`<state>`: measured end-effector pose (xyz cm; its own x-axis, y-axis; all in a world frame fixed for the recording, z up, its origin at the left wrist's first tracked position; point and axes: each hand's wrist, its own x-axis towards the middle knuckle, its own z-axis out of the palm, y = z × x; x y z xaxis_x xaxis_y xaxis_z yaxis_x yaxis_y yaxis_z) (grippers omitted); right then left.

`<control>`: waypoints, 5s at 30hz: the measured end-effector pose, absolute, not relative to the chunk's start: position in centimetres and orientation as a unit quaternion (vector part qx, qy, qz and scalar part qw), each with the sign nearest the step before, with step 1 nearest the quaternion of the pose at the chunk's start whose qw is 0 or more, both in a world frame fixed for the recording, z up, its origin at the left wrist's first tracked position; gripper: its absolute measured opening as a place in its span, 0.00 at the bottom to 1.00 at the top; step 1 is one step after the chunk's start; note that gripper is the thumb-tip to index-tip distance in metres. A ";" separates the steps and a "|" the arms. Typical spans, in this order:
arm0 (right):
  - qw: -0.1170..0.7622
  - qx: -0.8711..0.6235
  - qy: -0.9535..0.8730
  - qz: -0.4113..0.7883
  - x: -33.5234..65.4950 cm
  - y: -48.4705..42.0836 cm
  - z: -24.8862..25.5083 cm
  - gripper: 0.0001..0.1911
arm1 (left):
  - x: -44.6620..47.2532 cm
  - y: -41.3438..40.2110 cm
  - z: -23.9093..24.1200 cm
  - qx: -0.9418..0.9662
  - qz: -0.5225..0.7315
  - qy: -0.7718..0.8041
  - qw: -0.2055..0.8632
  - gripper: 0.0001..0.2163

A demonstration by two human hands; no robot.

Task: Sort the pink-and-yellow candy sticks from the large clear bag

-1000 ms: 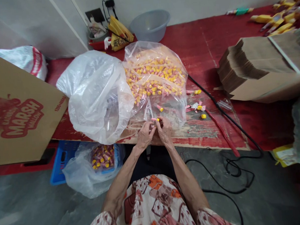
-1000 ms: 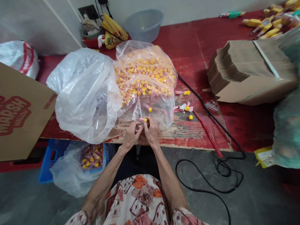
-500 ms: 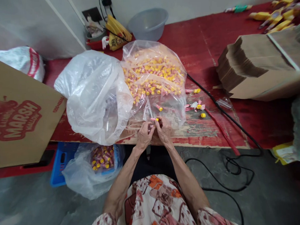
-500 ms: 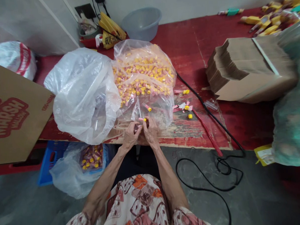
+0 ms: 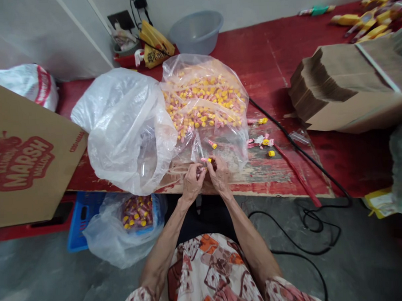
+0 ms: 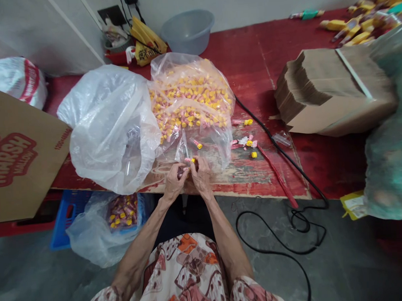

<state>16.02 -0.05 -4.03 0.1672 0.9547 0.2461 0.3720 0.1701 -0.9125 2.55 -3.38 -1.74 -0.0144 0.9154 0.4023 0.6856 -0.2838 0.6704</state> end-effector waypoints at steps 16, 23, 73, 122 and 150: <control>0.493 -0.565 -0.591 0.297 16.3 0.0 -3.9 0.21 | 2.7 -3.6 -1.9 0.660 0.449 0.588 0.134 0.13; 0.496 -0.564 -0.593 0.290 16.3 0.0 -3.9 0.19 | 2.9 -3.7 -1.8 0.654 0.459 0.585 0.137 0.15; 0.472 -0.561 -0.596 0.328 16.5 -0.2 -3.3 0.16 | 3.1 -4.4 -1.6 0.617 0.462 0.624 0.130 0.19; 0.476 -0.556 -0.603 0.318 16.3 -0.1 -3.8 0.17 | 3.1 -4.7 -2.1 0.596 0.464 0.639 0.147 0.17; 0.488 -0.547 -0.607 0.308 16.3 -0.1 -4.0 0.15 | 3.2 -4.8 -1.7 0.598 0.470 0.634 0.138 0.18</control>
